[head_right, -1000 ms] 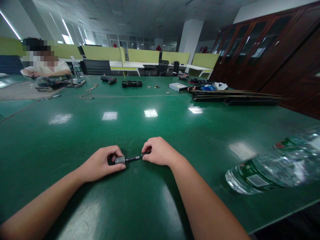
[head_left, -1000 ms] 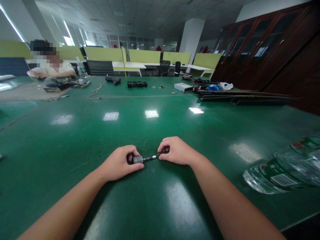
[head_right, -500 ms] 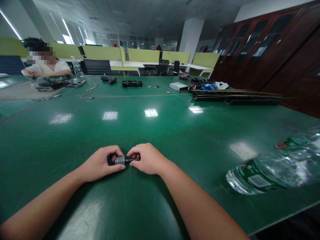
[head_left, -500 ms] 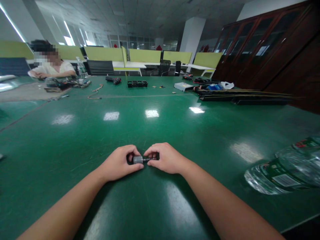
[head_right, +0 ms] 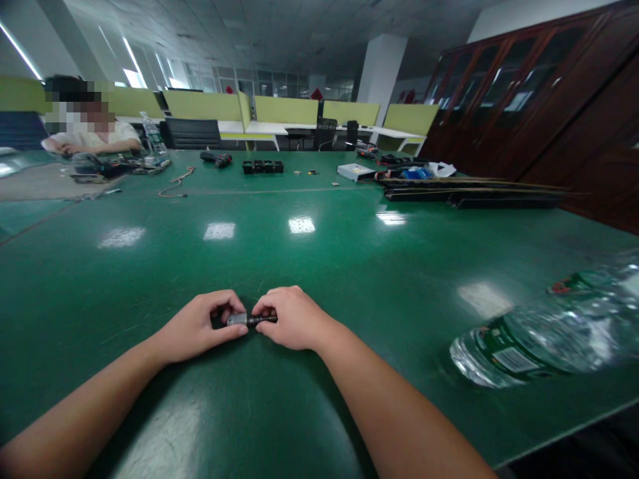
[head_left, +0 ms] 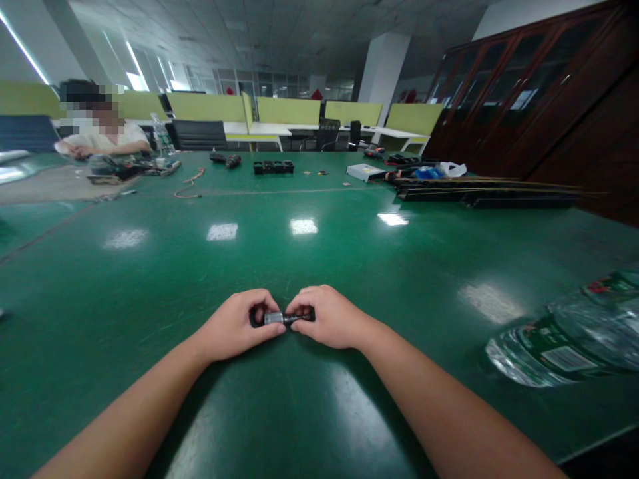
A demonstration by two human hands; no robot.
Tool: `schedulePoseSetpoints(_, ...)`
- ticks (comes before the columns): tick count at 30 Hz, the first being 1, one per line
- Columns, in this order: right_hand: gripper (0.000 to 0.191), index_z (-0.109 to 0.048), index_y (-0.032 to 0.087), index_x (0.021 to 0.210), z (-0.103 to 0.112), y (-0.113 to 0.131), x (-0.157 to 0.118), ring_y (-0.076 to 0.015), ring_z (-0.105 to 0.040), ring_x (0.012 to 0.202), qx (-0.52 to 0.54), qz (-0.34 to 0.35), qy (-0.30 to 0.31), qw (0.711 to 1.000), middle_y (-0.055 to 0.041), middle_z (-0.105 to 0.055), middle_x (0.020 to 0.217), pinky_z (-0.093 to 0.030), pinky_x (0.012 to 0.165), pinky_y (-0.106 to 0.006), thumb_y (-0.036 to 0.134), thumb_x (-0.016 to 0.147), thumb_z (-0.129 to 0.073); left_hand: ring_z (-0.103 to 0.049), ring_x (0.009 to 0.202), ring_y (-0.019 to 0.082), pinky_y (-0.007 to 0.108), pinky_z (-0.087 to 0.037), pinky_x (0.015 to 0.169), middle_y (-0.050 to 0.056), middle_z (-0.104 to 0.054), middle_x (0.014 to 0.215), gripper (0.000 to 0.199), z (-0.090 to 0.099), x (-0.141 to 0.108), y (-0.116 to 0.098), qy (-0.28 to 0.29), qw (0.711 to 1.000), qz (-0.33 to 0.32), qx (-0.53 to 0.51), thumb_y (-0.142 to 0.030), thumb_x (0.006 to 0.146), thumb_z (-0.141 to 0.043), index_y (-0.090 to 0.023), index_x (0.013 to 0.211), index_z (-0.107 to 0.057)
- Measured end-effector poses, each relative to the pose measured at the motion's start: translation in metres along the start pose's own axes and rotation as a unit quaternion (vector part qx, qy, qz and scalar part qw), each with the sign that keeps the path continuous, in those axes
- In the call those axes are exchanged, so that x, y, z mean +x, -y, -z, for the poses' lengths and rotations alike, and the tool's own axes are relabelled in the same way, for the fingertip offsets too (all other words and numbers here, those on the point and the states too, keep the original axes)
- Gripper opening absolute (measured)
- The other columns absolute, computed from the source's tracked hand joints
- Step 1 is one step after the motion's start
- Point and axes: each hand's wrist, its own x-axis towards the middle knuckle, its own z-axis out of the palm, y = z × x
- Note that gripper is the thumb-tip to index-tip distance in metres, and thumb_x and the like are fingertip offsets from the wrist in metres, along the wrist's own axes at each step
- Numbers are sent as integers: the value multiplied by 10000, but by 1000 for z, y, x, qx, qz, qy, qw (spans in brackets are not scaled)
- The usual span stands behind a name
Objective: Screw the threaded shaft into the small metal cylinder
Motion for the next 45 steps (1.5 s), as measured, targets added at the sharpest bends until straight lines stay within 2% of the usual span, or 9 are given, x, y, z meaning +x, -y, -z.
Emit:
schedulePoseSetpoints(11,172,-721,179,923,1,-2,0,-115,-571,716,8,-13,2,1000,-13,-659,806,-414,667,-225,152,759,-675,-535,653,146,234,-374,588,-29,-552,701,267,0,0,-1,-1,1000,7,18,-377,747,-712,-175,907,-642)
schedulePoseSetpoints(45,157,-721,179,924,2,2,0,-114,-567,721,1,-17,5,1000,-15,-657,814,-402,666,-221,183,772,-681,-543,653,145,231,-376,587,-24,-565,705,251,0,0,0,-1,1000,1,23,-392,775,-682,-183,909,-645)
